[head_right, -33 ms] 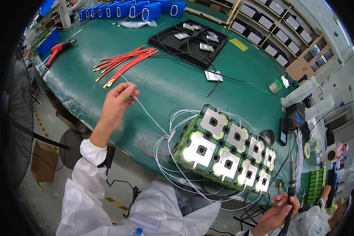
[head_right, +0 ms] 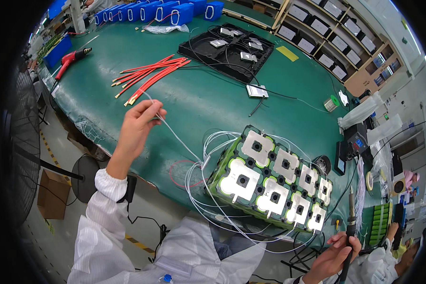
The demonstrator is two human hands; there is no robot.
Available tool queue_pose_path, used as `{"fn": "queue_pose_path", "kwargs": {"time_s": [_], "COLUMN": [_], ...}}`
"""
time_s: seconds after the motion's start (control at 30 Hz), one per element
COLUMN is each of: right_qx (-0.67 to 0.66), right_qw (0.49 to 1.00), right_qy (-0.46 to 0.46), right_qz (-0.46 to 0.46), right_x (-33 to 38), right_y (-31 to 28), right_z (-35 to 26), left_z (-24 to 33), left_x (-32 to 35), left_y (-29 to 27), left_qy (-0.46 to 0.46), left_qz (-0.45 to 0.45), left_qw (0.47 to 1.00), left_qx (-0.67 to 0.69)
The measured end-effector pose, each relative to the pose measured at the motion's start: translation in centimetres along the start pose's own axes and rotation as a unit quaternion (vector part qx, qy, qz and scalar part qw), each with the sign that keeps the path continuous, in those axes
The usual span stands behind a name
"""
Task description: Soldering individual wires to a multi-cell battery pack assembly on a workbench.
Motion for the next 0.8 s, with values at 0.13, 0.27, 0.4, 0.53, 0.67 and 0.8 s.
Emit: {"fn": "queue_pose_path", "kwargs": {"time_s": [0.13,0.27,0.4,0.53,0.67,0.8], "right_qx": [0.019,-0.012,0.001,0.011,-0.030,-0.032], "right_qw": [1.000,0.999,1.000,1.000,0.998,0.998], "right_qy": [0.000,0.011,0.005,0.002,0.007,0.010], "right_qz": [0.024,-0.036,-0.014,0.023,-0.051,-0.047], "right_x": [0.2,0.1,0.0,0.2,0.5,0.7], "right_y": [0.1,-0.2,0.4,0.1,-0.3,-0.4], "right_z": [0.1,0.2,0.1,0.1,0.0,0.1], "left_z": [2.2,3.4,6.1,8.0,7.1,6.7], "left_x": [2.9,5.9,6.9,7.9,10.0,12.4], "left_y": [-1.0,-2.3,-1.6,0.3,1.3,2.5], "left_qy": [0.056,0.110,0.267,0.385,0.304,0.319], "left_qz": [-0.006,0.003,-0.069,-0.102,-0.146,-0.207], "left_qw": [0.998,0.986,0.901,0.812,0.912,0.910], "left_qx": [-0.031,-0.127,-0.336,-0.427,-0.232,-0.164]}}
Point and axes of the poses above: each hand's wrist, its own x-axis away from the middle knuckle, its own y-axis out of the palm, z = x × y, the point moved 4 cm from there along -x, towards the middle knuckle, and after that the axes turned 11 degrees about y, right-handed, at the moved point
